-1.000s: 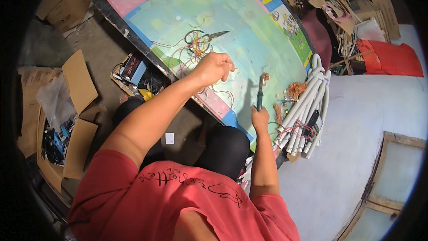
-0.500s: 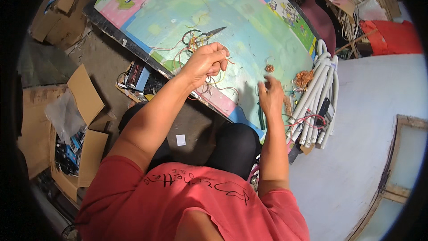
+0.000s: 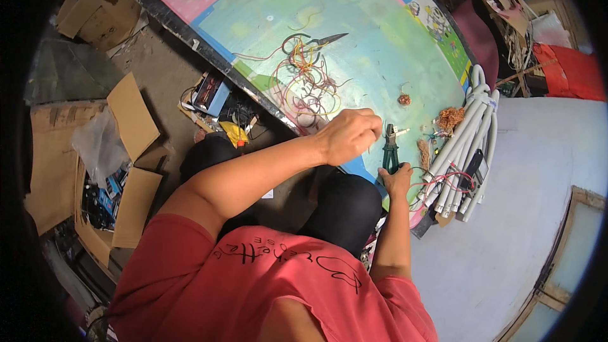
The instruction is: The person strips insulation from multiple colored wires, twists the exposed strands, and cuts them to length using pliers and scissors. The person handles several wire segments one at a time on a cluttered work surface.
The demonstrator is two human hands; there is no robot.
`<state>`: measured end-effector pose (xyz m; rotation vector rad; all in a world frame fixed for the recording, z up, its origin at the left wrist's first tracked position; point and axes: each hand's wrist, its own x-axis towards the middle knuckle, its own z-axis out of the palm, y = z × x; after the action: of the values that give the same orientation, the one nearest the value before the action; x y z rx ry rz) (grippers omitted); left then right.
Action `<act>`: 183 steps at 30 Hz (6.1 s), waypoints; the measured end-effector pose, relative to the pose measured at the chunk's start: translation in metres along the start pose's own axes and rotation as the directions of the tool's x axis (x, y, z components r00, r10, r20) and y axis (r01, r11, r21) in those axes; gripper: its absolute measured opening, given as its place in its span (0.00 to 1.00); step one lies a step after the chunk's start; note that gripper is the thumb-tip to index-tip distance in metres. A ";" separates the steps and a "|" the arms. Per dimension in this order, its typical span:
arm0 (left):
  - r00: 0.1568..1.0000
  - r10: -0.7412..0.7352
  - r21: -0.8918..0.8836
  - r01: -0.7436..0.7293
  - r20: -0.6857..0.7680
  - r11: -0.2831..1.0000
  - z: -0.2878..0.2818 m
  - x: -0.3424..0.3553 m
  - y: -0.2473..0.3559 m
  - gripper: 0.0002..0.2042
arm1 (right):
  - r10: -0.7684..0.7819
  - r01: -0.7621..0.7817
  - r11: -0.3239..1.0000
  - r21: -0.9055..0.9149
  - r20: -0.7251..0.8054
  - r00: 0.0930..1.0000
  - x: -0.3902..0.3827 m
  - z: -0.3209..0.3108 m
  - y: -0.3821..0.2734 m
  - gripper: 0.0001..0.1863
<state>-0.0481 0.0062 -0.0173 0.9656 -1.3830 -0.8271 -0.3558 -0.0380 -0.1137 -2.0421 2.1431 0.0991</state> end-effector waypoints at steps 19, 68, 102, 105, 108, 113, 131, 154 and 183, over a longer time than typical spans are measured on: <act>0.983 -0.021 0.209 -0.018 0.183 0.978 0.011 -0.008 0.012 0.06 | -0.123 0.109 0.969 -0.224 -0.051 0.991 0.006 0.024 0.013 0.14; 0.863 -0.256 0.169 0.358 -0.436 0.918 -0.021 0.008 -0.004 0.07 | -0.581 0.262 0.537 0.801 0.127 0.804 -0.074 -0.107 -0.167 0.27; 0.943 -0.149 0.573 0.301 -0.298 0.762 -0.062 0.028 -0.002 0.10 | -0.448 0.280 0.695 0.663 0.094 0.889 -0.034 -0.074 -0.226 0.18; 0.905 -0.302 0.544 0.422 -0.299 0.726 -0.063 0.027 0.001 0.08 | -0.484 0.332 0.680 0.654 0.060 0.873 -0.033 -0.080 -0.225 0.17; 0.899 -0.409 0.375 0.437 -0.154 0.818 -0.076 0.031 0.008 0.09 | -0.514 0.235 0.648 0.724 0.189 0.837 -0.032 -0.092 -0.220 0.16; 0.853 -0.522 0.277 0.504 -0.010 0.818 -0.085 0.030 0.023 0.13 | -0.618 0.247 0.600 0.761 0.244 0.747 -0.025 -0.099 -0.206 0.16; 0.949 -0.311 0.312 0.280 0.053 0.908 -0.096 0.013 0.024 0.11 | -0.839 -0.154 0.346 0.925 0.379 0.390 -0.023 -0.107 -0.190 0.18; 0.911 -0.354 0.095 0.342 0.213 0.935 -0.094 0.011 0.037 0.10 | -0.885 -0.483 0.282 0.829 0.419 0.203 -0.011 -0.114 -0.166 0.23; 0.942 -0.316 -0.194 0.333 0.113 0.923 -0.107 0.013 0.014 0.10 | 0.041 -0.021 0.998 -0.053 0.413 0.910 0.068 -0.027 -0.075 0.20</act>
<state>0.0577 0.0068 0.0064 1.0174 -1.1873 -1.2491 -0.2866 -0.1132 -0.0937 -1.8066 1.9194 0.5421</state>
